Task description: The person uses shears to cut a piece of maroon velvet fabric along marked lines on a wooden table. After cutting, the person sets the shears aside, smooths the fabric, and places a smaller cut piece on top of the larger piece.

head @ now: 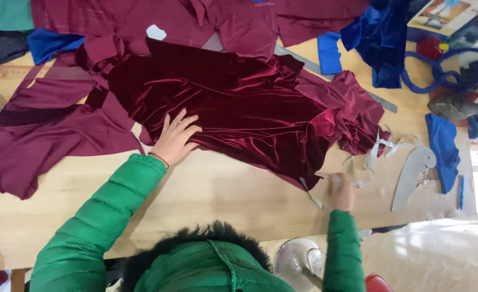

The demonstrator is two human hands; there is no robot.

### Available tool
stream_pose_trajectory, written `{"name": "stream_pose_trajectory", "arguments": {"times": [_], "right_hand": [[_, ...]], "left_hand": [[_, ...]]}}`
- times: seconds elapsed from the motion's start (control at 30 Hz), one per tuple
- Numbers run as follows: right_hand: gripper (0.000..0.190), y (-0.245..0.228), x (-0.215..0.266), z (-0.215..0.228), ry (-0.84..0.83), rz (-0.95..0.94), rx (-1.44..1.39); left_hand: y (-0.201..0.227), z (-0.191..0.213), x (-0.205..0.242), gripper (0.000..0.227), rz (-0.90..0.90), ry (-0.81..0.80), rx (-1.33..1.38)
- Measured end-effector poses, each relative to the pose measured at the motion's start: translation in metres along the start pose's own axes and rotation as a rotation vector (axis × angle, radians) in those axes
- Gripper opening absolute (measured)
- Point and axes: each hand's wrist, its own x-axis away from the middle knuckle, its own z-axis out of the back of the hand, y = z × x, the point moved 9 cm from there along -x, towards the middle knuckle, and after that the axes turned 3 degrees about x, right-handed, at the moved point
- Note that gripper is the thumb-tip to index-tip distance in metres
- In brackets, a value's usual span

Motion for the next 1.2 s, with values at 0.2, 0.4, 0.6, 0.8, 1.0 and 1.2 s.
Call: {"name": "stream_pose_trajectory", "arguments": {"times": [0.2,0.4,0.6,0.8,1.0,1.2], "right_hand": [[0.049,0.181,-0.11,0.105,0.714,-0.094,-0.222],[0.087,0.096,-0.163,0.17,0.51,-0.144,-0.271],[0.062,-0.04,-0.16,0.12,0.275,0.15,-0.515],[0.052,-0.201,-0.091,0.116,0.082,0.565,-0.28],[0.089,-0.282,-0.065,0.065,-0.155,0.723,-0.235],[0.019,-0.261,-0.066,0.048,0.045,0.694,-0.128]], "left_hand": [[0.023,0.037,0.006,0.019,-0.125,0.151,-0.151],[0.024,0.106,0.004,0.029,0.047,0.371,0.187],[-0.085,0.191,0.049,0.041,0.456,0.979,0.873],[-0.162,0.2,0.094,0.036,0.38,1.178,0.515],[0.053,0.184,0.046,0.028,0.092,0.577,0.256],[0.043,0.035,0.064,0.048,0.082,0.267,-0.225]]}}
